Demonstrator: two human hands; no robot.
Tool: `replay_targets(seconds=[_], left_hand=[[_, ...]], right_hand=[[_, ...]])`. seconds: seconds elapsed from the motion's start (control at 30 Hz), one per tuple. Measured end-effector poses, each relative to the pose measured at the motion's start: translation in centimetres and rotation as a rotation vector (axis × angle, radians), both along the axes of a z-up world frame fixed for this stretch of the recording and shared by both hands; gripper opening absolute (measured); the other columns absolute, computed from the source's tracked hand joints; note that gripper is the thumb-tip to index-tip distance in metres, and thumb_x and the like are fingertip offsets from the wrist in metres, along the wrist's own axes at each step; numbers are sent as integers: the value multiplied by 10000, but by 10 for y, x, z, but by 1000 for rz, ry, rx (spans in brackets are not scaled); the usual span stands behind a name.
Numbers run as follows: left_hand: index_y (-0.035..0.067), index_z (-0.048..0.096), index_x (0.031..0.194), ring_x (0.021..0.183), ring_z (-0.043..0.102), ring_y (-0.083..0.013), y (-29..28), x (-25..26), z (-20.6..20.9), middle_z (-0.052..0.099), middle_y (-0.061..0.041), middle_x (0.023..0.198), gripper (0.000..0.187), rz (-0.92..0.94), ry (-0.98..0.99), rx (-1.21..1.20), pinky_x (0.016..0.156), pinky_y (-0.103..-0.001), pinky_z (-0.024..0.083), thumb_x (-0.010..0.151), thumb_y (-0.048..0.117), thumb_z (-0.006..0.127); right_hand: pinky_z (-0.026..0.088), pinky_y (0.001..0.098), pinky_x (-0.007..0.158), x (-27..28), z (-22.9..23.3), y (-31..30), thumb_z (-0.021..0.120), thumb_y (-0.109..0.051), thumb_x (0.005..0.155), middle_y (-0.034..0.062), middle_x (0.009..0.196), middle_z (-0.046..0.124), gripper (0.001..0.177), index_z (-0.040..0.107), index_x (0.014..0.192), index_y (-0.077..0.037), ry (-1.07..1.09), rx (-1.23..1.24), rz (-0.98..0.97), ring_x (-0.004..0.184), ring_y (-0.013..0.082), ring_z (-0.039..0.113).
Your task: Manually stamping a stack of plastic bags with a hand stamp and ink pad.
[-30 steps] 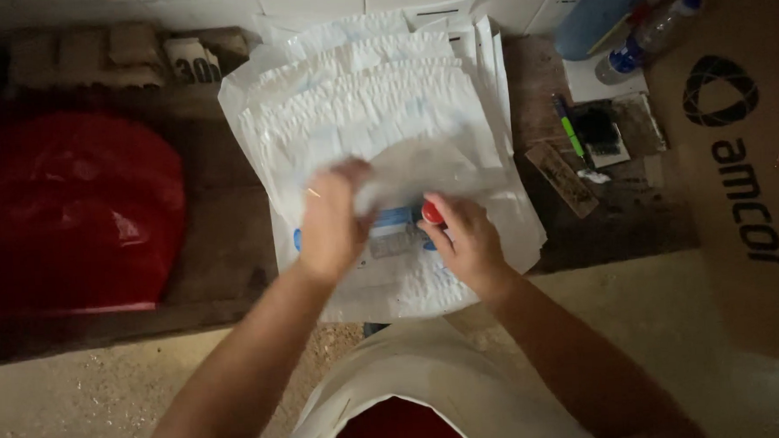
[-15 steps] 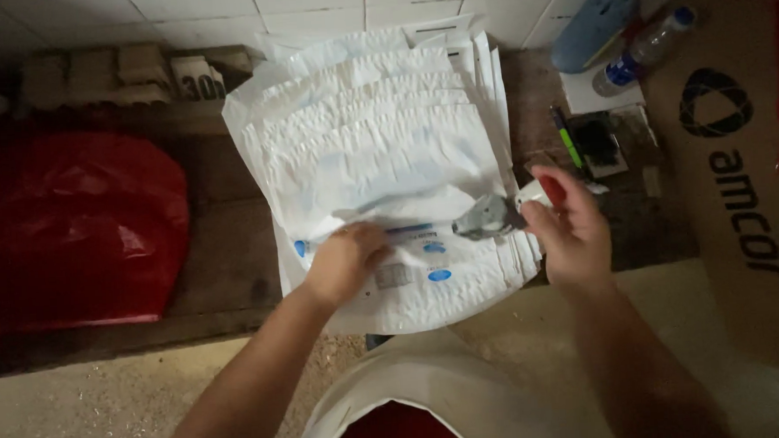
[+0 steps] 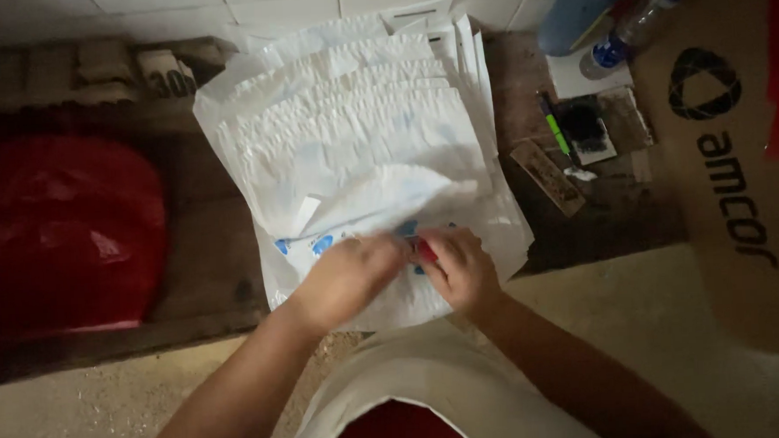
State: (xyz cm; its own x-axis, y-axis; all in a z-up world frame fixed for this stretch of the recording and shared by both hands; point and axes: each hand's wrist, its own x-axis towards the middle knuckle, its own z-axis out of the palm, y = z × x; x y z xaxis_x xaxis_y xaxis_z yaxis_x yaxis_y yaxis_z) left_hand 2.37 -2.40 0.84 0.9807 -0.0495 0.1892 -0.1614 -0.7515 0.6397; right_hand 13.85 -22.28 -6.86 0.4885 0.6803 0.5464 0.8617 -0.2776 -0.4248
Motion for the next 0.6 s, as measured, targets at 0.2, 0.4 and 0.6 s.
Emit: replay_targets(seconds=[0.2,0.4,0.6], left_hand=[[110,709,1143,970,698,-452,16,-18,-76,686,-117,1139,441,-90,67,292,727,-546,624,755,280,835],[201,746,1040,934,746,-389,9,-23,-67,735,-30,1165,136,51,205,287,704,-534,591,917,239,702],[118,659,746,712,655,-374,14,-8,-35,704,-79,745,126,185,169,139,607,-509,452,854,177,687]], right_hand=[[585,312,898,57,43,10,890,-132,811,93,1130,756,527,699,1300,-90,749,191,26,980,166,708],[571,220,842,153,34,-59,708,-54,993,69,1134,637,463,557,1431,-40,789,357,-186,951,104,606],[467,390,1001,260,69,-127,647,-75,1094,170,1323,613,431,501,1499,-61,224,181,-369,1120,292,594]])
